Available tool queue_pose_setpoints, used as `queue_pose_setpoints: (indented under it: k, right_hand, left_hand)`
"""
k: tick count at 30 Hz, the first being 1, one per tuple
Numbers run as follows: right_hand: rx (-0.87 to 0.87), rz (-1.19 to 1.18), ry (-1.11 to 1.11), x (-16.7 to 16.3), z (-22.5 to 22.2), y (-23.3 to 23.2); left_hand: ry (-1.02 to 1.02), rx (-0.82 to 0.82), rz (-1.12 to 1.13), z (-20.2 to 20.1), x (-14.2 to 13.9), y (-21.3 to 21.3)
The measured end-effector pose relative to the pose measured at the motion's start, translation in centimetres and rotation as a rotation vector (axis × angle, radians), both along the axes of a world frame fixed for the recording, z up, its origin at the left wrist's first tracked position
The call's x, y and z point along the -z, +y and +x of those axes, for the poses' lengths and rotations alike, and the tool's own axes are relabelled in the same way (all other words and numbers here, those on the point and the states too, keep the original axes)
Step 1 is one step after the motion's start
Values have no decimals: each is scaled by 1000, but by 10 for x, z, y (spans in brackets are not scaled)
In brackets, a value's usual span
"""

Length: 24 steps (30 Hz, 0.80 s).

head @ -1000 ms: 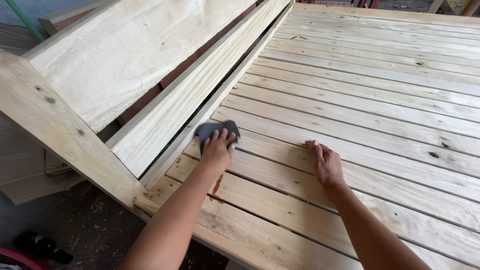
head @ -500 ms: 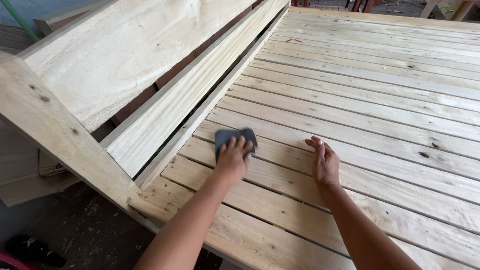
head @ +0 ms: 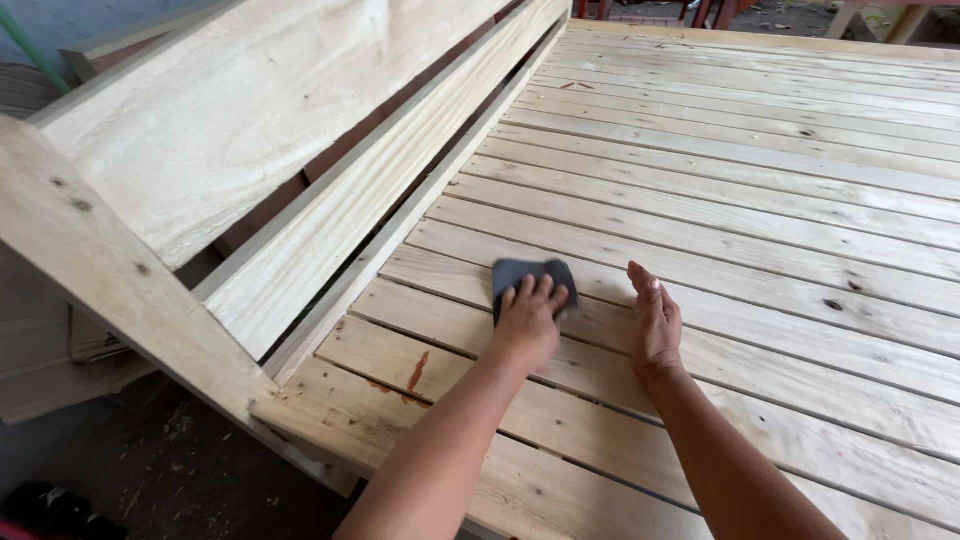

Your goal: The person sands the slatted wooden surface of a large furniture frame by hand, rubbing a piece of sandpaper back and forth across the planks. They work progressively across different sections of the slatted top, steadying the wood with their free hand while sanding each area.

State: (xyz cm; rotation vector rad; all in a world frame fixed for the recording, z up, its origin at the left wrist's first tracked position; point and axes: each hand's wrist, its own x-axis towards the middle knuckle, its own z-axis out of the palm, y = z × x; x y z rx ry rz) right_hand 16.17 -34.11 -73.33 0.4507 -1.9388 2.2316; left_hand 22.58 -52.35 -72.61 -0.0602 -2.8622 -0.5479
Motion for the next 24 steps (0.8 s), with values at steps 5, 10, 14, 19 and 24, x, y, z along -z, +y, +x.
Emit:
queue_pose_setpoints:
  k: [5,10,14,19,24]
  right_hand:
    - [-72,-98,-167,-5,-8,12]
    - [204,519,-59,-9,2,37]
    - [273,372,-85,0,4,46]
    - [135,-2,-55,7,-10,48]
    - [157,-52,-81,6,-9,49]
  left_hand:
    - [16,147,-16,55,26,28]
    - [70,88,15,-17,10,38]
    - [54,77,-10,-21,4,51]
    - [-5,231,30,56,21,47]
    - [-66,195,-25,0,8,60]
